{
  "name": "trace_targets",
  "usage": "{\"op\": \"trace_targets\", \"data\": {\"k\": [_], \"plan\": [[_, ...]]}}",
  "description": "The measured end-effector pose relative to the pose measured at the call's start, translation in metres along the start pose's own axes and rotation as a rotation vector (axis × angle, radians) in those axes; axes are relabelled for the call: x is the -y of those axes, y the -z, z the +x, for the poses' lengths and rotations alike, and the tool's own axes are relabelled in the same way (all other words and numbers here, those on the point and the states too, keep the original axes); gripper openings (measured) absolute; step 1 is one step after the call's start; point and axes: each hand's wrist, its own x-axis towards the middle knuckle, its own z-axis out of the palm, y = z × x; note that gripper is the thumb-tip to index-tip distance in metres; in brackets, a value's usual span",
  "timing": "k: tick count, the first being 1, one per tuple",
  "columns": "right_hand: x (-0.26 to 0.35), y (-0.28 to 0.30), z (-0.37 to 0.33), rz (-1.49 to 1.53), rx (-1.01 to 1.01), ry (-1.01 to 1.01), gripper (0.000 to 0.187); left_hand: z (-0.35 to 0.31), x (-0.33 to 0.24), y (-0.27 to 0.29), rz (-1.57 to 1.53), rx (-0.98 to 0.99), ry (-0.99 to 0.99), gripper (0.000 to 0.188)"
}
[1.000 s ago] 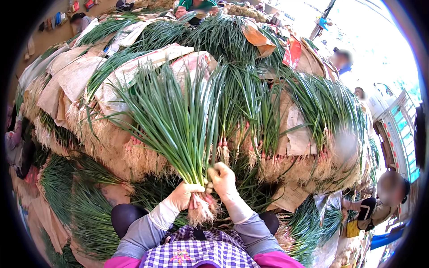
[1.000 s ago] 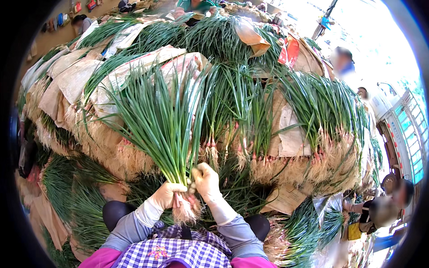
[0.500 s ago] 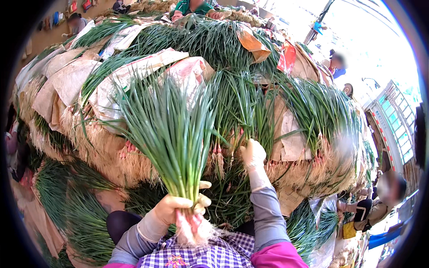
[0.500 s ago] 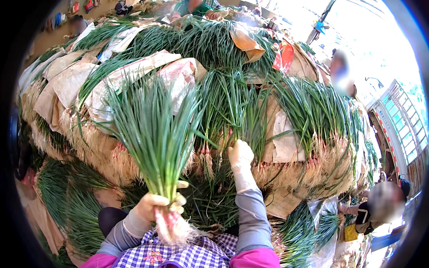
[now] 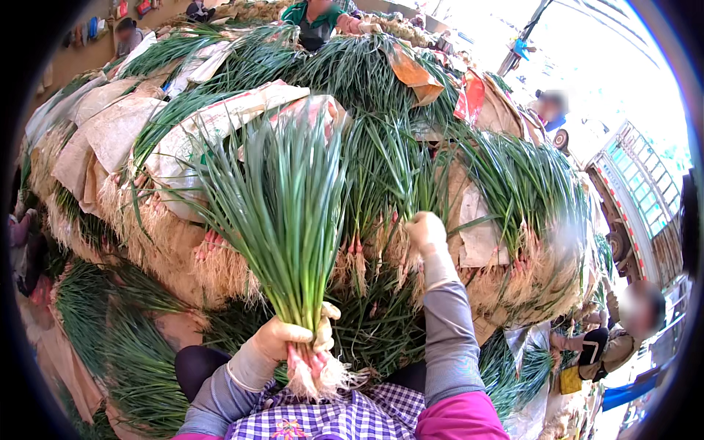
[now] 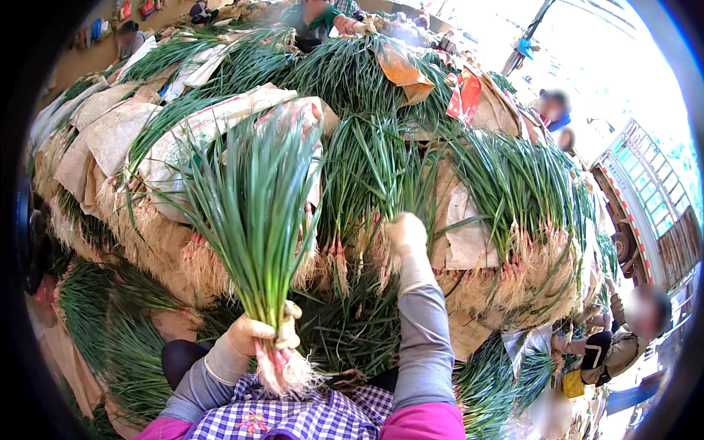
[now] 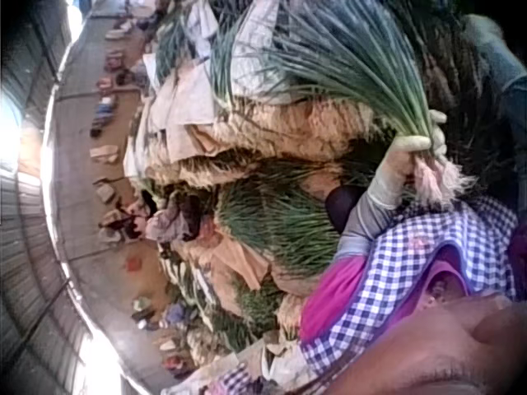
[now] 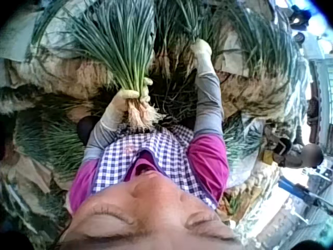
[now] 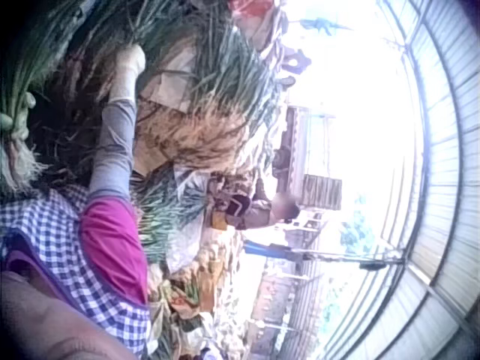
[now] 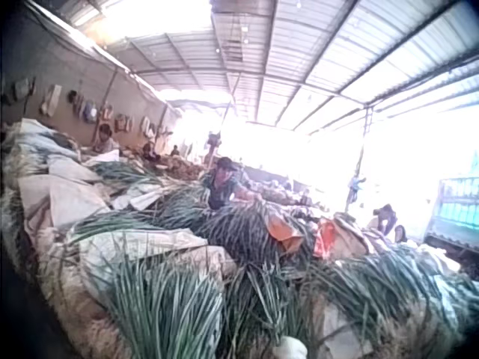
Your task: The person sorts onions by picking up a bundle, removing loose skin and damaged leaves by hand, and placing the cleaned bundle back onto a large pile.
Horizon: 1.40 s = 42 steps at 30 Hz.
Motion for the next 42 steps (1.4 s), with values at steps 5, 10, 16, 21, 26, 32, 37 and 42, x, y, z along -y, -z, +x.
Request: {"op": "trace_targets", "data": {"k": [5, 10, 16, 21, 26, 32, 37, 42], "plan": [[0.000, 0.055, -0.030, 0.354, 0.211, -0.085, 0.020, 0.000, -0.001, 0.009, 0.000, -0.136, 0.019, 0.051], [0.024, 0.032, -0.121, 0.635, 0.613, 0.181, 0.020, 0.008, 0.010, 0.005, 0.056, -0.438, -0.036, 0.038], [0.055, -0.035, -0.204, -0.067, 0.306, 0.631, 0.022, 0.003, 0.019, 0.036, 0.244, -0.428, 0.206, 0.031], [0.044, -0.040, -0.173, 0.545, 0.423, 0.395, 0.023, 0.000, 0.015, 0.024, 0.068, -0.484, 0.142, 0.027], [0.003, -0.071, -0.149, 0.414, 0.531, 0.572, 0.045, 0.001, 0.017, 0.025, -0.004, -0.310, 0.051, 0.033], [-0.012, -0.057, -0.081, 0.788, -0.321, -0.032, 0.011, -0.003, 0.016, 0.025, 0.073, -0.466, 0.080, 0.046], [-0.031, -0.022, -0.017, 0.402, 0.061, -0.036, 0.017, 0.000, -0.002, -0.001, 0.054, -0.222, 0.084, 0.063], [-0.008, 0.025, -0.002, 0.735, -0.114, 0.058, 0.017, -0.005, -0.007, -0.007, 0.080, -0.099, -0.040, 0.073]]}}
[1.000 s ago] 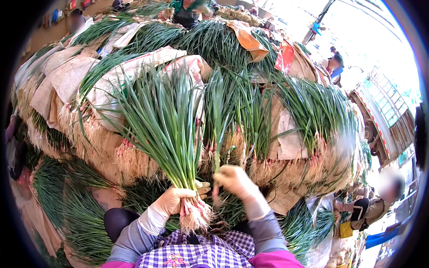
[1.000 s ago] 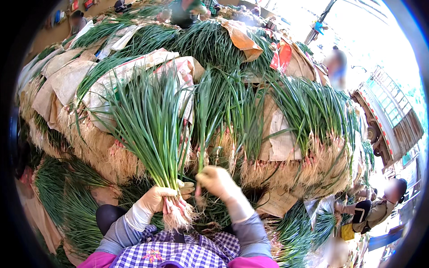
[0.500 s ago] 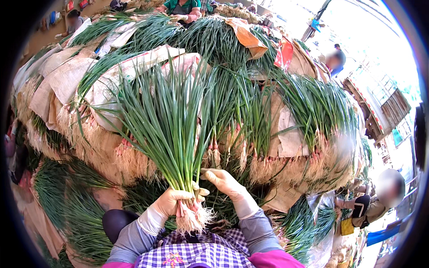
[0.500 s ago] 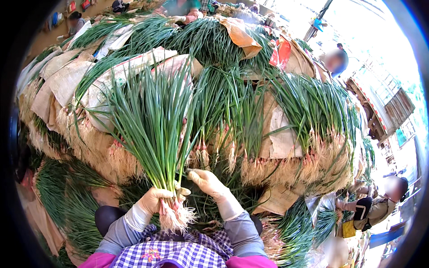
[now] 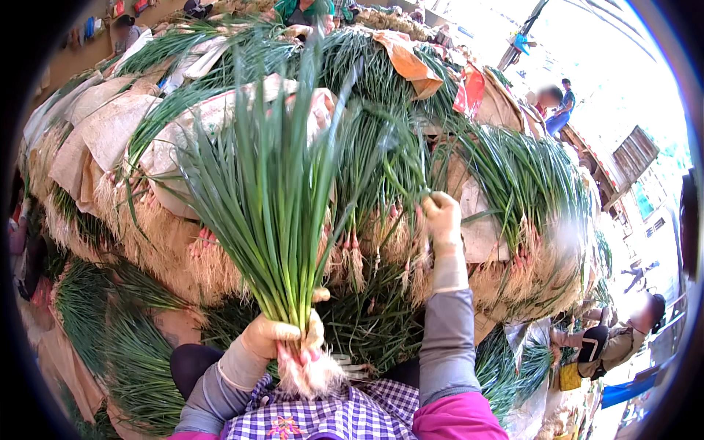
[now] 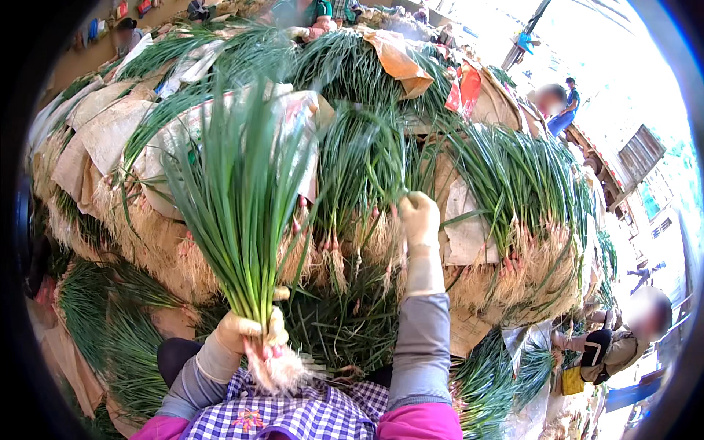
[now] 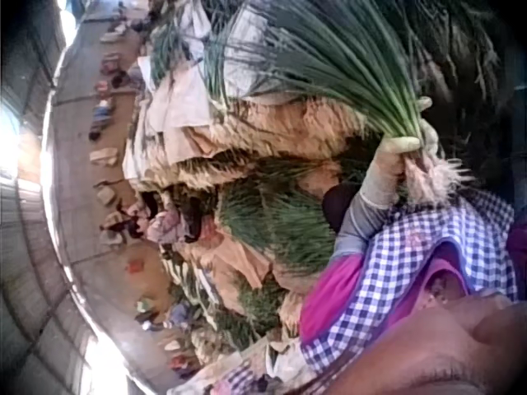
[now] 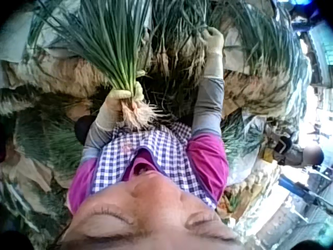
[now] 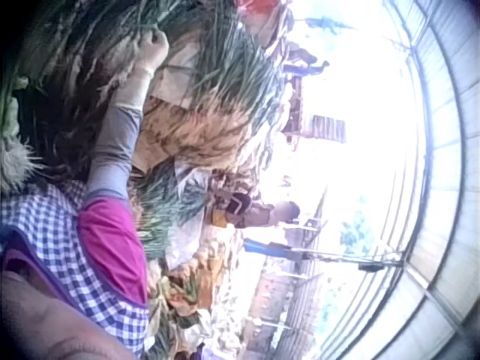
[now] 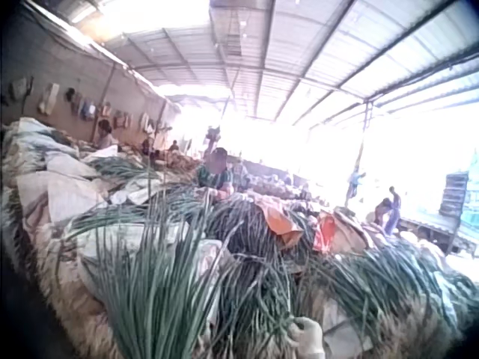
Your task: The person sorts onions by picking up a bundle, removing loose skin and damaged leaves by hand, and placing the cleaned bundle back onto a large pile.
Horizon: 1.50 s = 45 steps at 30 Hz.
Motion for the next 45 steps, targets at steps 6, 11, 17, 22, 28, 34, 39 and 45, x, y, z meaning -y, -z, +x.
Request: {"op": "trace_targets", "data": {"k": [6, 11, 17, 22, 28, 34, 39, 45], "plan": [[0.041, -0.010, -0.077, 0.055, 0.433, -0.141, 0.032, 0.004, 0.018, 0.030, -0.049, -0.205, 0.022, 0.048], [0.018, -0.045, -0.175, 0.260, 0.637, -0.116, 0.029, 0.008, 0.023, 0.026, 0.041, -0.297, 0.126, 0.042], [-0.006, -0.081, -0.194, 1.064, 0.702, -0.527, 0.028, 0.005, 0.031, 0.034, 0.025, -0.288, 0.141, 0.042], [-0.017, -0.090, -0.196, 0.945, 0.657, -0.420, 0.010, 0.008, 0.033, 0.028, 0.063, -0.370, 0.108, 0.032], [-0.019, -0.117, -0.197, 0.660, 0.173, -0.099, 0.013, 0.010, 0.029, 0.013, 0.010, -0.321, -0.004, 0.021], [-0.049, -0.099, -0.140, -0.499, 0.537, 0.348, 0.023, -0.009, 0.007, 0.013, -0.106, -0.109, -0.130, 0.038], [-0.034, -0.128, -0.060, -0.604, 0.063, 0.190, 0.032, 0.008, 0.018, 0.018, -0.167, -0.207, -0.046, 0.035], [-0.005, -0.094, -0.011, -0.129, -0.008, -0.015, 0.019, 0.000, 0.004, 0.012, -0.092, -0.106, -0.108, 0.035]]}}
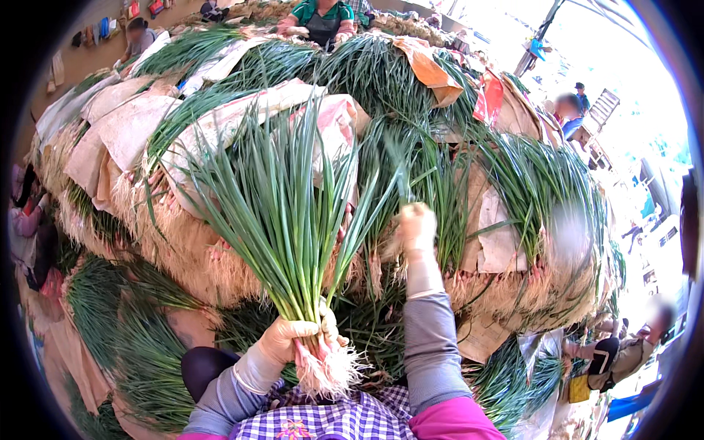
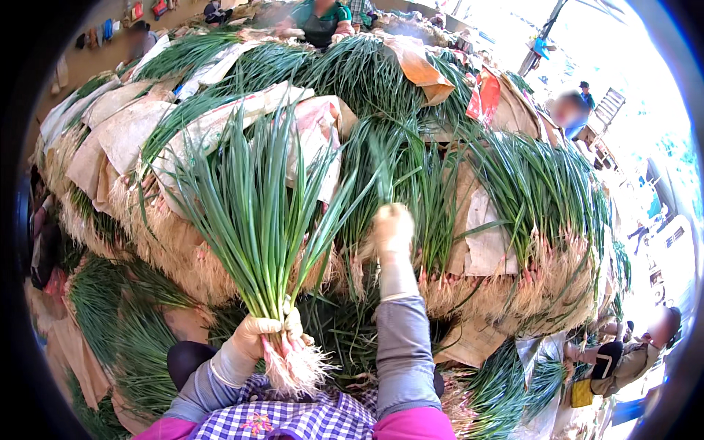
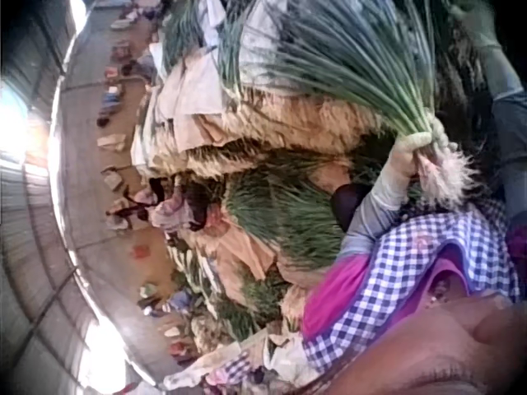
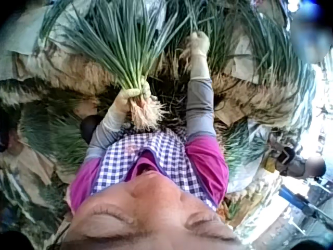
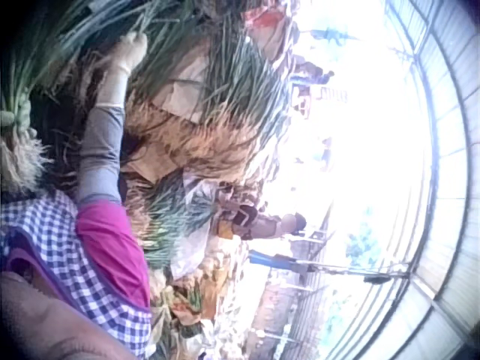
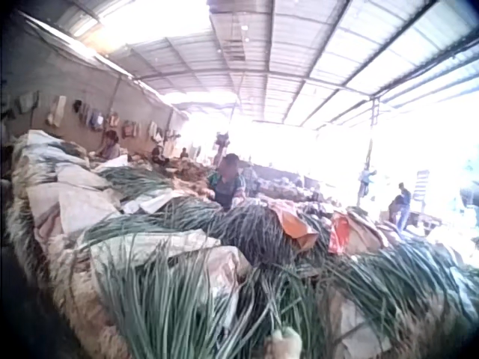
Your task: The person sorts onions by picking up a bundle, removing loose skin and damaged leaves by hand, and placing the cleaned bundle back onto a large pile.
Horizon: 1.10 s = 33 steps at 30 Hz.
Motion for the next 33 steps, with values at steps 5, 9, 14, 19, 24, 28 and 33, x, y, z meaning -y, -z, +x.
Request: {"op": "trace_targets", "data": {"k": [5, 9, 14, 19, 24, 28, 33], "plan": [[-0.033, 0.054, 0.024, 0.322, 0.027, -0.095, 0.018, -0.001, 0.004, 0.004, 0.009, -0.097, 0.015, 0.036], [-0.043, 0.049, 0.020, -0.543, -0.418, 0.241, 0.009, 0.001, 0.007, 0.015, -0.164, 0.043, 0.013, 0.035], [-0.001, 0.015, -0.019, -0.334, -0.251, 0.563, 0.007, 0.002, 0.005, 0.003, -0.117, -0.021, 0.015, 0.030], [0.004, -0.031, -0.020, -0.711, 0.115, 0.163, 0.028, 0.000, 0.002, 0.001, -0.125, 0.049, 0.010, 0.031], [0.001, 0.017, -0.013, 0.483, 0.267, -0.023, 0.036, 0.000, -0.007, -0.001, 0.042, 0.067, -0.011, 0.053], [0.027, 0.050, -0.067, 0.277, 0.550, 0.042, 0.030, -0.004, 0.006, 0.022, 0.054, -0.082, 0.050, 0.061], [0.034, 0.019, -0.169, -0.116, 0.743, 0.492, 0.023, -0.005, 0.011, 0.045, 0.055, -0.098, 0.197, 0.046]]}}
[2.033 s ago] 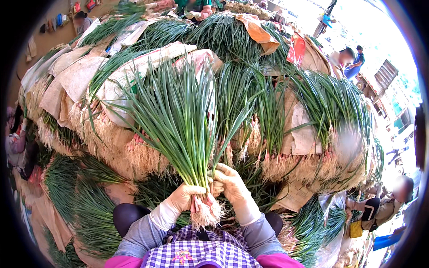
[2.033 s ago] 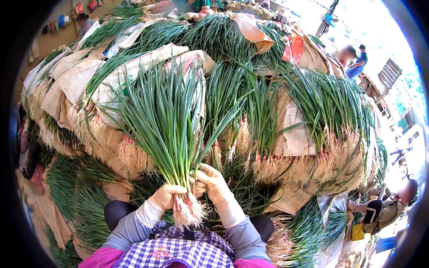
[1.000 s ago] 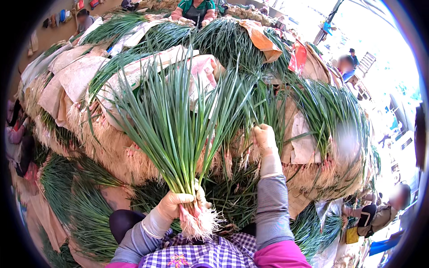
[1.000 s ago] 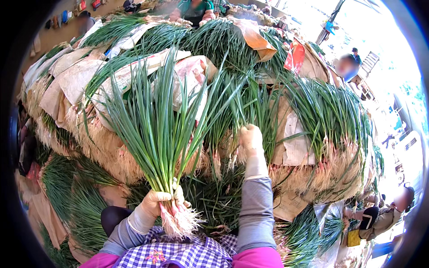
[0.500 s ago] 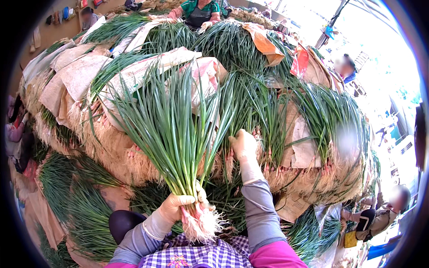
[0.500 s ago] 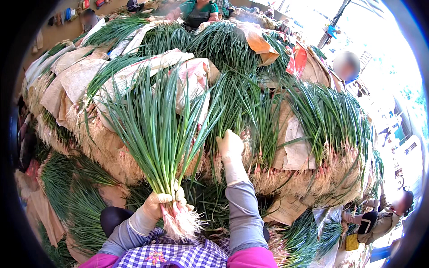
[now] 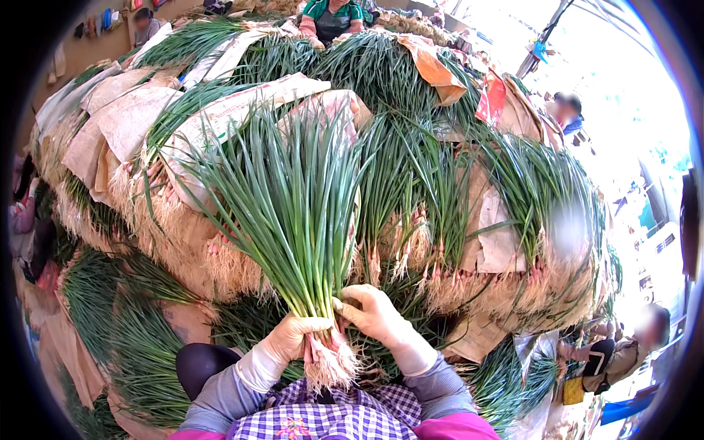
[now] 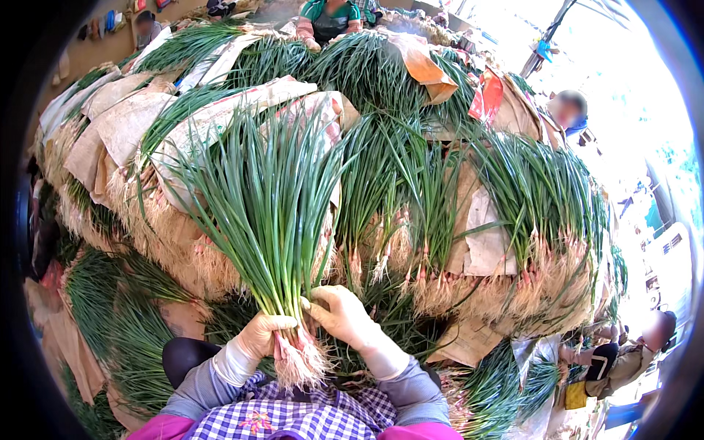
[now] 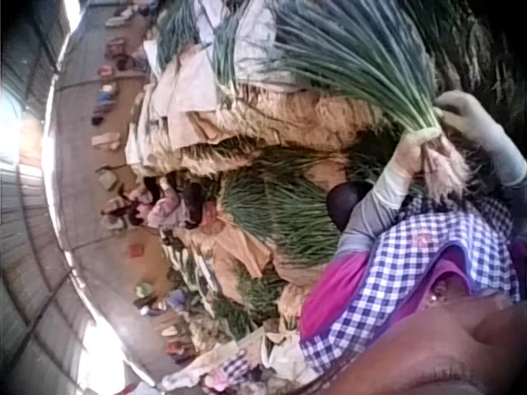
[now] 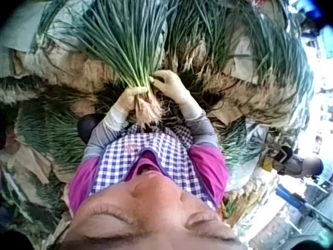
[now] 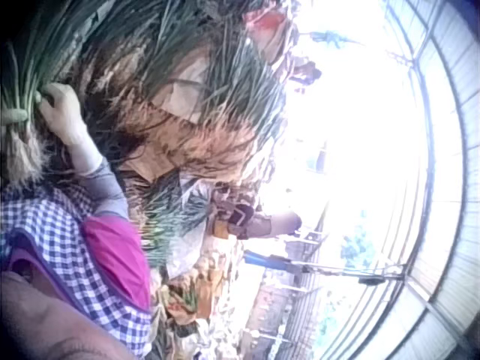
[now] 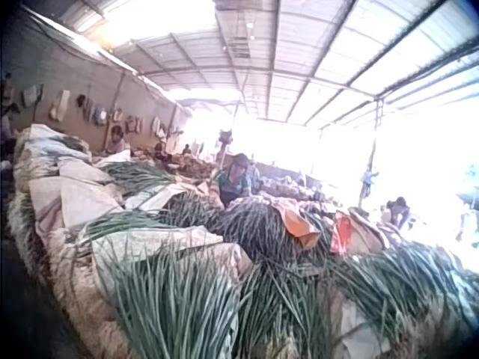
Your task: The person sorts onions by picking up a bundle, removing loose skin and damaged leaves by hand, and placing the cleaned bundle back onto a large pile.
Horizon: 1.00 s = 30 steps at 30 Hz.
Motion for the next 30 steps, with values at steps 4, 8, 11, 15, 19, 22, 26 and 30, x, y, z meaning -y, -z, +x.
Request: {"op": "trace_targets", "data": {"k": [4, 8, 11, 15, 19, 22, 26, 30], "plan": [[-0.060, 0.011, 0.035, 0.046, -0.403, -0.262, 0.022, 0.004, -0.002, -0.033, -0.053, -0.102, -0.128, 0.044], [-0.104, 0.012, 0.080, -0.522, -0.527, -0.506, 0.033, 0.007, -0.002, -0.031, -0.057, -0.075, -0.136, 0.041], [-0.130, -0.008, 0.105, -0.691, -0.272, -0.635, 0.060, 0.008, -0.002, -0.032, -0.023, -0.035, -0.141, 0.040], [-0.075, 0.035, 0.107, -0.394, -0.484, -0.614, 0.047, -0.006, -0.011, -0.039, 0.028, 0.101, -0.212, 0.042], [-0.068, 0.121, 0.078, -0.363, -1.021, -0.498, 0.020, -0.007, -0.009, -0.032, 0.062, 0.180, -0.184, 0.043], [-0.112, 0.133, 0.064, -0.782, -0.676, -0.641, 0.024, 0.000, -0.004, -0.026, 0.014, 0.194, -0.199, 0.037], [-0.107, 0.131, 0.028, -0.394, -0.882, -0.415, 0.029, 0.007, 0.003, -0.032, -0.099, 0.033, -0.159, 0.035], [-0.049, 0.073, 0.008, 0.412, -0.610, -0.360, 0.024, 0.004, 0.004, -0.028, -0.075, -0.077, -0.165, 0.049]]}}
